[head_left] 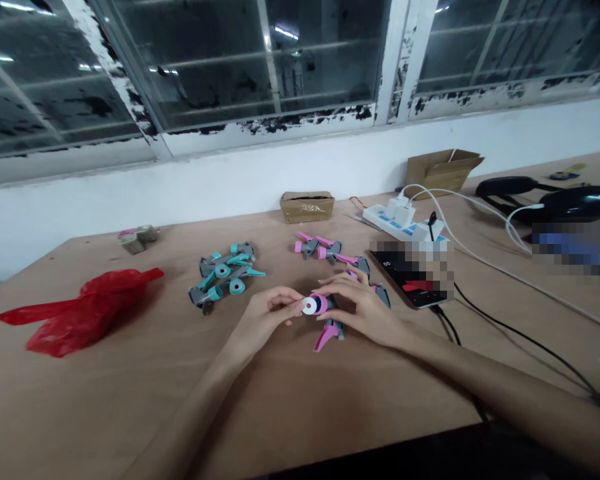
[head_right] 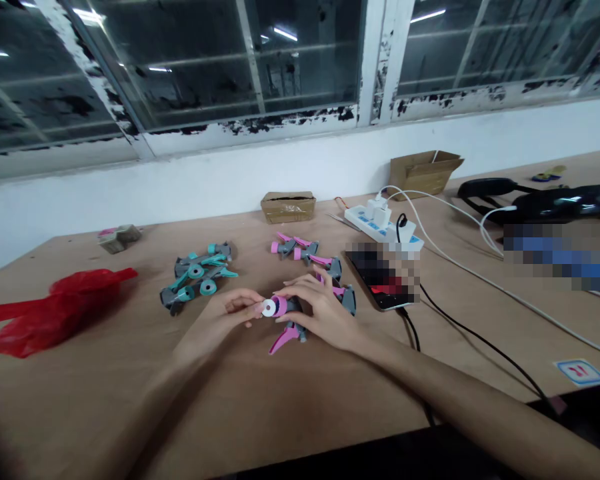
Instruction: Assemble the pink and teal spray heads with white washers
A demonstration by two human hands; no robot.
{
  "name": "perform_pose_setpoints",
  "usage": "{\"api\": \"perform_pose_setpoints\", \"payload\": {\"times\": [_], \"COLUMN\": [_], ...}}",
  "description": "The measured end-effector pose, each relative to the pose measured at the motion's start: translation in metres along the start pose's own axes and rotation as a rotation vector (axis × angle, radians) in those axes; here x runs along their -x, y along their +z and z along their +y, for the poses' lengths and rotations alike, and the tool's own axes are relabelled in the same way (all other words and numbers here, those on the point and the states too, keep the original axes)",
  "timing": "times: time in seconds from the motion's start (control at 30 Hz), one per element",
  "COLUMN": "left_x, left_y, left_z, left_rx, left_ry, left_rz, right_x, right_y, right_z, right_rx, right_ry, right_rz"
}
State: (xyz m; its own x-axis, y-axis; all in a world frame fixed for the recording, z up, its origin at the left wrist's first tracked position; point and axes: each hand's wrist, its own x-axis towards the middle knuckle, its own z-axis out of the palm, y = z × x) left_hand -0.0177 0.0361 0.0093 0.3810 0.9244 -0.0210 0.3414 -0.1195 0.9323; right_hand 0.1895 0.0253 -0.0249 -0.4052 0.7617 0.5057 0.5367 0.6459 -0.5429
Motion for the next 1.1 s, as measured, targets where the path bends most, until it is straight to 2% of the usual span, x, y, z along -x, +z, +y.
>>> {"api": "perform_pose_setpoints", "payload": {"times": [0.13, 0.23, 0.33, 0.57, 0.67, 0.87, 1.1], "left_x": [0.009, 0.017, 0.024, 0.028, 0.028, 0.027, 0.023], "left_y": [0.006, 0.015, 0.023, 0.030, 0.031, 0.032, 0.032], "left_z": [-0.001, 0.000, -0.001, -0.003, -0.004, -0.003, -0.009], "left_rx": [-0.007, -0.112, -0.233, -0.402, -0.462, -0.441, -0.400], "left_ry": [0.069, 0.144, 0.221, 0.394, 0.445, 0.412, 0.353], "left_rz": [0.099, 0.194, 0.235, 0.378, 0.355, 0.317, 0.302], "right_x": [0.005, 0.009, 0.011, 0.013, 0.014, 0.015, 0.015], "right_y": [0.000, -0.001, -0.002, 0.001, 0.002, 0.006, 0.009], "right_z": [-0.004, -0.006, -0.007, -0.007, -0.006, -0.002, 0.001], "right_rx": [0.031, 0.029, 0.031, -0.002, -0.024, -0.042, -0.050], "right_ry": [-0.024, -0.034, -0.019, -0.040, -0.091, -0.208, -0.207], "right_rz": [-0.022, -0.016, -0.020, 0.005, 0.030, 0.090, 0.049]}}
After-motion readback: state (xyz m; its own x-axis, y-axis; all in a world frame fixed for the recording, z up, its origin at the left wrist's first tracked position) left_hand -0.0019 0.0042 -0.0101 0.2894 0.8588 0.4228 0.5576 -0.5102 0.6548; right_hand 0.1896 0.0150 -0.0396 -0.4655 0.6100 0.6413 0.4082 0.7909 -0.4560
